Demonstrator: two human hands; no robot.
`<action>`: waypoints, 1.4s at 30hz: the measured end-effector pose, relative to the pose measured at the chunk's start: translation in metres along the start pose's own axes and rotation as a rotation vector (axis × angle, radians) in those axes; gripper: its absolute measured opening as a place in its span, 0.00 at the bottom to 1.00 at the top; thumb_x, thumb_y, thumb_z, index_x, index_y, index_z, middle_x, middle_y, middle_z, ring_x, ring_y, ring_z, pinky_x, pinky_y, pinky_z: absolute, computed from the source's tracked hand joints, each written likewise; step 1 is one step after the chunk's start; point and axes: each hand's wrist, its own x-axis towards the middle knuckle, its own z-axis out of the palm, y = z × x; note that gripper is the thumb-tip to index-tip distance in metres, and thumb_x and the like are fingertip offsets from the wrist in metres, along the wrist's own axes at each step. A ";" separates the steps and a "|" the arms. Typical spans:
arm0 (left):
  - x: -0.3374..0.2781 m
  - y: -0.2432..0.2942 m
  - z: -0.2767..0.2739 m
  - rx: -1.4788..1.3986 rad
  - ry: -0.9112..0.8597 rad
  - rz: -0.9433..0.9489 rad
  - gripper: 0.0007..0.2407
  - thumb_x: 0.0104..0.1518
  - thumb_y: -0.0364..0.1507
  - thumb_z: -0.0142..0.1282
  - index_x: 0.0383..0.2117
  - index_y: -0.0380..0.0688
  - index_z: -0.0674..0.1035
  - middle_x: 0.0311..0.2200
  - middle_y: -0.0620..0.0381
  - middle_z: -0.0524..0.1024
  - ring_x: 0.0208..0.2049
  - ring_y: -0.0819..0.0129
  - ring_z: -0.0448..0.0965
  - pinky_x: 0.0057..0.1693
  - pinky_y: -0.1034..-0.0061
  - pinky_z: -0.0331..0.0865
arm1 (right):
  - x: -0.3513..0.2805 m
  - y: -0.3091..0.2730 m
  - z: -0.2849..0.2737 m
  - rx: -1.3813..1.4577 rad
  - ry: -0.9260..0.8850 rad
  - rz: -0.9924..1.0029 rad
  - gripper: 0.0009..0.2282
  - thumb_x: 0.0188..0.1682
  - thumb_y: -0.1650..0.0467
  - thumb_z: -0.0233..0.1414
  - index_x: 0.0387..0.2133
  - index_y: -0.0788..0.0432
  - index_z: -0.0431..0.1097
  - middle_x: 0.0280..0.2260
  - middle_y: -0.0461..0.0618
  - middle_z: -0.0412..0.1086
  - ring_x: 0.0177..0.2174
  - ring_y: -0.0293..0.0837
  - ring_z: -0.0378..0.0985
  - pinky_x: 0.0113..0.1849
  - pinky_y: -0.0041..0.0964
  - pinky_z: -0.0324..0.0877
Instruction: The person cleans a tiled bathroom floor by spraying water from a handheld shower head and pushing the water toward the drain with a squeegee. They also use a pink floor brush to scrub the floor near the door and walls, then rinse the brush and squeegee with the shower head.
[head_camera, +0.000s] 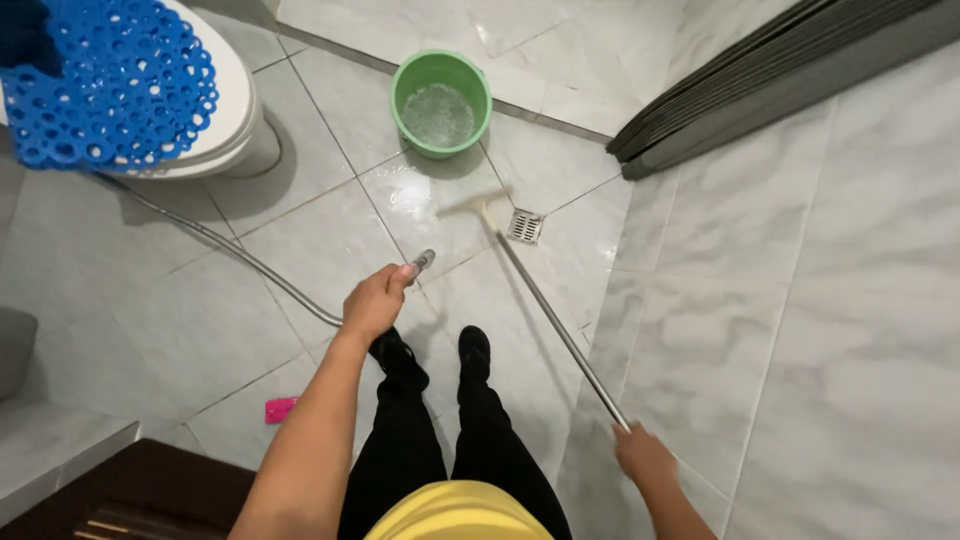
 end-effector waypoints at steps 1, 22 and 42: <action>0.000 0.003 -0.001 -0.013 0.019 0.015 0.22 0.64 0.49 0.35 0.44 0.56 0.82 0.36 0.64 0.82 0.41 0.62 0.79 0.51 0.71 0.68 | 0.000 0.029 0.010 -0.097 0.057 0.006 0.26 0.56 0.49 0.31 0.49 0.50 0.68 0.46 0.53 0.78 0.47 0.56 0.79 0.48 0.51 0.72; -0.022 -0.036 -0.014 -0.031 0.034 -0.005 0.22 0.67 0.51 0.34 0.47 0.57 0.81 0.42 0.50 0.83 0.55 0.44 0.76 0.61 0.51 0.66 | 0.005 -0.135 -0.103 -0.665 0.298 -0.407 0.23 0.57 0.51 0.31 0.55 0.40 0.70 0.42 0.53 0.80 0.47 0.54 0.82 0.49 0.51 0.66; -0.012 -0.003 0.018 0.155 0.006 -0.013 0.24 0.66 0.53 0.32 0.50 0.61 0.82 0.46 0.47 0.83 0.56 0.43 0.76 0.62 0.50 0.65 | -0.059 -0.279 -0.263 -0.107 -0.064 -0.958 0.16 0.38 0.72 0.62 0.43 0.54 0.76 0.31 0.58 0.79 0.24 0.50 0.83 0.36 0.43 0.73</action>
